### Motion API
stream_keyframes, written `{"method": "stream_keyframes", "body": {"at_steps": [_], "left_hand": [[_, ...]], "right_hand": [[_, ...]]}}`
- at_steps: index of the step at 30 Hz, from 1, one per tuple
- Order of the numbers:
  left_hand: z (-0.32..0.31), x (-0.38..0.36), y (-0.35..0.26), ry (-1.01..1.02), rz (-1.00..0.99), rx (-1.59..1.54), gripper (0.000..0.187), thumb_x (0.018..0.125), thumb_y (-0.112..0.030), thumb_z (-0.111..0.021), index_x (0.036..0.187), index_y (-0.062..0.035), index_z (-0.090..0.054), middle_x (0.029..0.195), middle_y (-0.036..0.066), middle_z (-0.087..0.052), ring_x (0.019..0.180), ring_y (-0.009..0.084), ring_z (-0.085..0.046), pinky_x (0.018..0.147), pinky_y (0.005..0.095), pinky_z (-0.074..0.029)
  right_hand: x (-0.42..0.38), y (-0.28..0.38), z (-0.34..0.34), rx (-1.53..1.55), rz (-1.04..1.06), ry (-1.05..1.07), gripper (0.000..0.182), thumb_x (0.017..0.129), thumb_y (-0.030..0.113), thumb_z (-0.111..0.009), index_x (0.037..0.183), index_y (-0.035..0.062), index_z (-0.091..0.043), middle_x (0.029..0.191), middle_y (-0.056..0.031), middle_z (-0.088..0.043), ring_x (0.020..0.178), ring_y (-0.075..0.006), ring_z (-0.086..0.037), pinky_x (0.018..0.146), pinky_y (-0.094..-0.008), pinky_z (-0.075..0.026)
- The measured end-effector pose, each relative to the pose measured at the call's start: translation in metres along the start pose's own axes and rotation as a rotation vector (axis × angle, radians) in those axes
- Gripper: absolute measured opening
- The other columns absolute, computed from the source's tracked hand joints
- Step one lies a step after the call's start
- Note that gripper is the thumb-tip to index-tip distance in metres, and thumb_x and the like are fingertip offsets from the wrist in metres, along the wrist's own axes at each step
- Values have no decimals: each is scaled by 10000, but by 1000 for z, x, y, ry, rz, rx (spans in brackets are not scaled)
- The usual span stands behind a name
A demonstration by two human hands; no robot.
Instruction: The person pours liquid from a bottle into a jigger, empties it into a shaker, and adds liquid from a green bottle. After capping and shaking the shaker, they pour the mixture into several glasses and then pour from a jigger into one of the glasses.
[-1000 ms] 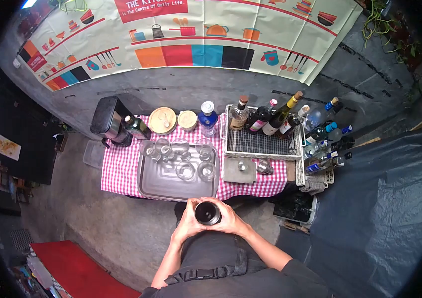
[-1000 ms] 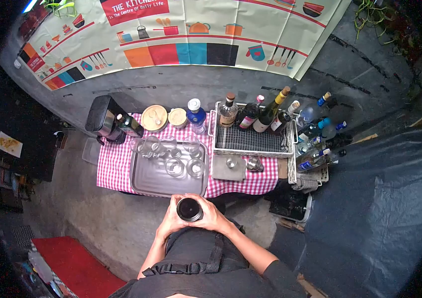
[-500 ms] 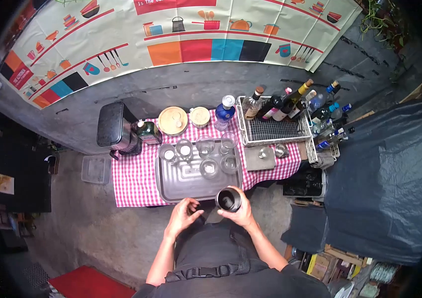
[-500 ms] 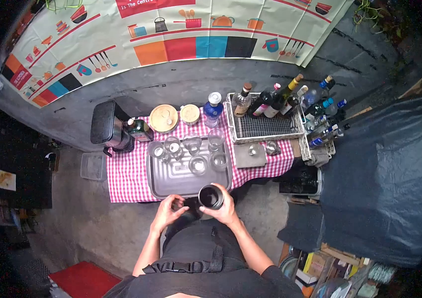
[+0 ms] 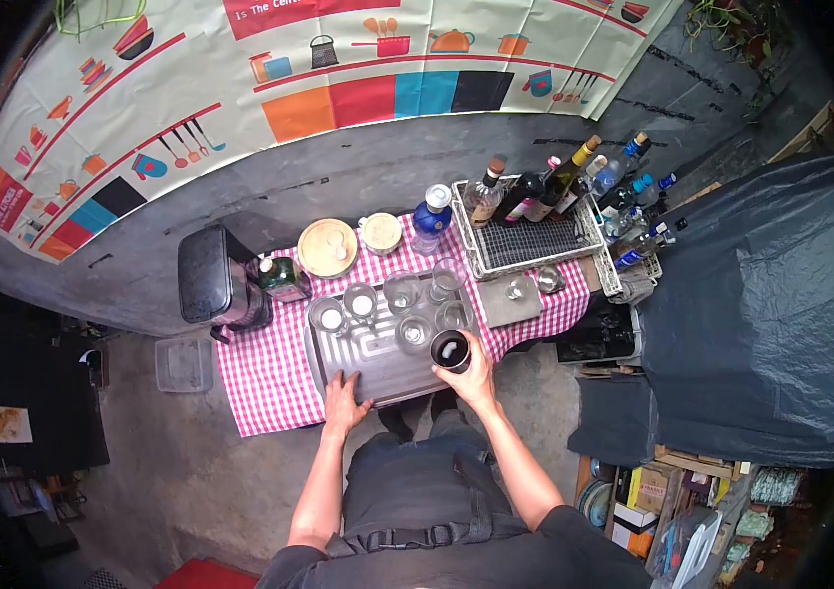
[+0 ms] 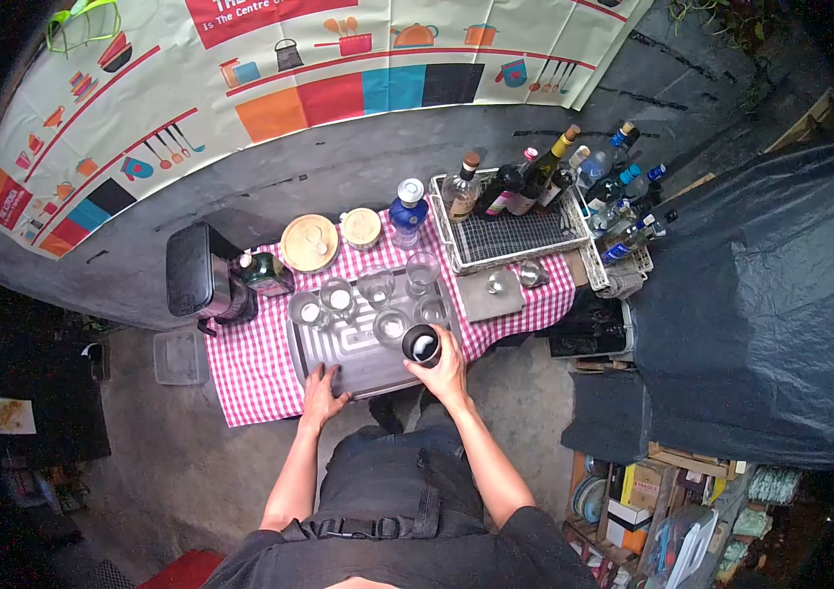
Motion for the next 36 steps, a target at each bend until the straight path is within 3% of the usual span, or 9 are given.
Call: {"method": "stream_keyframes", "body": {"at_steps": [10, 32, 34, 36], "left_hand": [[-6, 8, -14, 126, 120, 241, 921, 742, -444, -873, 1544, -261, -459, 1612, 184, -260, 1458, 420, -296, 1094, 547, -466], [3, 11, -25, 204, 182, 166, 940, 758, -439, -864, 1566, -242, -426, 1628, 218, -208, 1477, 474, -236, 1146, 516, -434], [1, 11, -23, 154, 145, 160, 939, 734, -429, -871, 1545, -192, -462, 1598, 279, -234, 1445, 491, -269, 1145, 522, -419], [-1, 11, -23, 157, 147, 160, 933, 740, -429, -867, 1546, -192, -462, 1598, 278, -232, 1445, 492, -266, 1145, 523, -418]], "right_hand": [[18, -1, -15, -160, 0, -9, 866, 624, 251, -931, 1368, 46, -538, 1263, -173, -618, 1162, -393, -615, 989, -479, -505], [29, -1, -22, -351, 13, 37, 887, 581, 244, -902, 1390, 105, -568, 1270, -121, -616, 1121, -362, -589, 977, -469, -493], [30, 0, -20, -351, 25, 37, 884, 580, 244, -902, 1389, 105, -574, 1265, -121, -617, 1120, -362, -588, 976, -468, -494], [30, 0, -20, -350, 37, 38, 881, 578, 243, -902, 1387, 106, -579, 1260, -120, -617, 1119, -362, -587, 975, -467, -494]]}}
Point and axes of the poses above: each hand's wrist, its own x-axis towards the middle knuckle, its own z-axis out of the back of the hand, y = z × x, the point moved 1 cm from there along x, towards the middle knuckle
